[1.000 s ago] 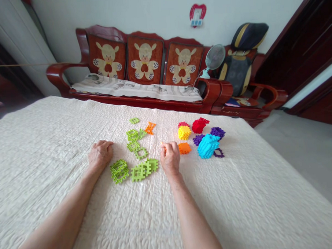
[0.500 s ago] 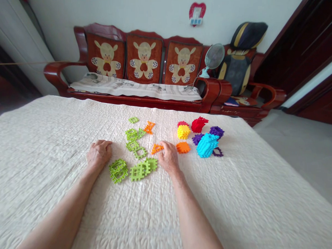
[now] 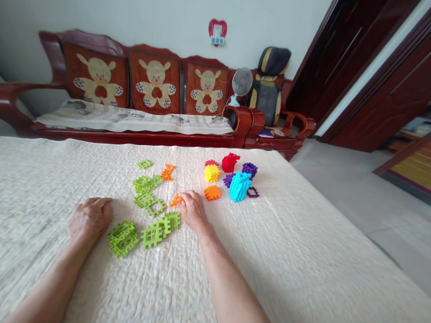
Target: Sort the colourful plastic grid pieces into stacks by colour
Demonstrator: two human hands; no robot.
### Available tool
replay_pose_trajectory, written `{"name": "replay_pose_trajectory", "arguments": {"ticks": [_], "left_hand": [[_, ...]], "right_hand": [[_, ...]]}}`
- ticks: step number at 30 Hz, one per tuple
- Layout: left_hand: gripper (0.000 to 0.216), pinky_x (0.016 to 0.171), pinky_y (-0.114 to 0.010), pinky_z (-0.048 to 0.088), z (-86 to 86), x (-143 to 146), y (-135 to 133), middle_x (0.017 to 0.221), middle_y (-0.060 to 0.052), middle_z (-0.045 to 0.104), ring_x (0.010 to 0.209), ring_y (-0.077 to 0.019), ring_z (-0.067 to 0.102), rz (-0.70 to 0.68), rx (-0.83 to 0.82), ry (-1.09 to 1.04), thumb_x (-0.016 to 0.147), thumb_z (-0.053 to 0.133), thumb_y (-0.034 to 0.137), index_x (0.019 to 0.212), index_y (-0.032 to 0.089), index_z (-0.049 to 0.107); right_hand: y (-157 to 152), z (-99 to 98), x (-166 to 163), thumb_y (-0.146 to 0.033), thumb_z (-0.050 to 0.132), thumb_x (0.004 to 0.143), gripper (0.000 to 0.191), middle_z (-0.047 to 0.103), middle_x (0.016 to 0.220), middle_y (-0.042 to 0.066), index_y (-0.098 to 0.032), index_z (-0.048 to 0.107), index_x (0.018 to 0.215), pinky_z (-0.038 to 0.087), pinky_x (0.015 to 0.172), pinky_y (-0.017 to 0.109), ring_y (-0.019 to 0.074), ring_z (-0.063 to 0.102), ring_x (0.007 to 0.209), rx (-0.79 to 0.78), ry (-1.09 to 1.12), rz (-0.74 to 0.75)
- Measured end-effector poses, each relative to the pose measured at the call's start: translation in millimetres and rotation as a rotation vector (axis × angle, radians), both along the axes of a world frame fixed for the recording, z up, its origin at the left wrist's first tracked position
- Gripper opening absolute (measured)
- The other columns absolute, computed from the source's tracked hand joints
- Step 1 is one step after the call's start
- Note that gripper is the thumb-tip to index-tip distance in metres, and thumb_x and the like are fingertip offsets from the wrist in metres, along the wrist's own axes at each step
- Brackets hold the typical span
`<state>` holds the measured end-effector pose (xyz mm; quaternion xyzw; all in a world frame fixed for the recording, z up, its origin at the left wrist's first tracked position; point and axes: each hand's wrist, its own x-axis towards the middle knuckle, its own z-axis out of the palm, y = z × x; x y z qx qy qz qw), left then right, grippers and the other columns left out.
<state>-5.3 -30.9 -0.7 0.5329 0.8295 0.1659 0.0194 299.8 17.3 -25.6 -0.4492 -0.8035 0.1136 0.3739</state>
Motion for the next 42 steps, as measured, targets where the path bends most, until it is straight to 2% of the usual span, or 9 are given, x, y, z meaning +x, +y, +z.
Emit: {"name": "replay_pose_trajectory", "arguments": {"ticks": [4, 7, 10, 14, 22, 32, 42], "left_hand": [[0.045, 0.099, -0.045, 0.048, -1.5, -1, 0, 0.133, -0.011, 0.066, 0.118, -0.0316, 0.055, -0.008, -0.005, 0.007, 0.097, 0.037, 0.032, 0.120, 0.021, 0.073], [0.044, 0.097, -0.043, 0.048, -1.3, -1, -1, 0.133, -0.010, 0.066, 0.117, -0.0310, 0.056, -0.004, 0.004, 0.019, 0.096, 0.038, 0.032, 0.119, 0.022, 0.073], [0.040, 0.095, -0.042, 0.049, -1.3, -1, -1, 0.130, -0.010, 0.067, 0.114, -0.0298, 0.057, -0.011, 0.021, 0.029, 0.094, 0.041, 0.031, 0.117, 0.022, 0.073], [0.038, 0.097, -0.042, 0.048, -4.1, -3, -1, 0.129, -0.009, 0.068, 0.113, -0.0290, 0.057, -0.016, 0.041, 0.030, 0.094, 0.043, 0.031, 0.115, 0.023, 0.073], [0.046, 0.098, -0.040, 0.047, -6.7, -7, -2, 0.131, -0.009, 0.066, 0.117, -0.0285, 0.056, -0.015, 0.010, 0.027, 0.098, 0.032, 0.034, 0.116, 0.023, 0.073], [0.043, 0.094, -0.042, 0.049, -9.9, -8, -2, 0.127, -0.008, 0.068, 0.110, -0.0307, 0.057, -0.004, 0.035, 0.042, 0.095, 0.036, 0.037, 0.114, 0.026, 0.073], [0.045, 0.096, -0.044, 0.048, -3.7, -6, -3, 0.128, -0.010, 0.067, 0.112, -0.0312, 0.057, -0.005, 0.010, 0.025, 0.095, 0.034, 0.035, 0.114, 0.023, 0.073]], "right_hand": [[3, 8.6, 7, -0.016, 0.042, 0.094, 0.035, 0.069, 0.118, 0.012, -0.019, 0.068, 0.117, 0.048, 0.105, 0.040, 0.0228, 0.061, 0.115, 0.124, 0.129, -0.058], [9, 13.4, 22, -0.019, 0.039, 0.095, 0.036, 0.068, 0.118, 0.013, -0.020, 0.068, 0.117, 0.046, 0.108, 0.045, 0.0247, 0.060, 0.117, 0.188, 0.206, -0.180], [15, 11.0, 40, -0.022, 0.038, 0.096, 0.035, 0.068, 0.114, 0.013, -0.020, 0.068, 0.113, 0.048, 0.105, 0.046, 0.0252, 0.061, 0.113, 0.223, 0.246, -0.302], [18, 3.4, 54, -0.021, 0.038, 0.095, 0.031, 0.067, 0.110, 0.011, -0.021, 0.068, 0.106, 0.050, 0.103, 0.044, 0.0236, 0.062, 0.109, 0.249, 0.253, -0.390], [18, -8.6, 67, -0.020, 0.041, 0.092, 0.032, 0.066, 0.113, 0.012, -0.021, 0.069, 0.107, 0.048, 0.107, 0.047, 0.0250, 0.061, 0.112, 0.183, 0.279, -0.430], [17, -11.8, 73, -0.016, 0.040, 0.093, 0.033, 0.067, 0.112, 0.010, -0.022, 0.070, 0.105, 0.051, 0.103, 0.044, 0.0235, 0.063, 0.109, 0.184, 0.219, -0.459], [18, -13.1, 71, -0.016, 0.043, 0.089, 0.031, 0.068, 0.113, 0.012, -0.020, 0.071, 0.103, 0.049, 0.104, 0.045, 0.0252, 0.062, 0.110, 0.108, 0.288, -0.438]]}}
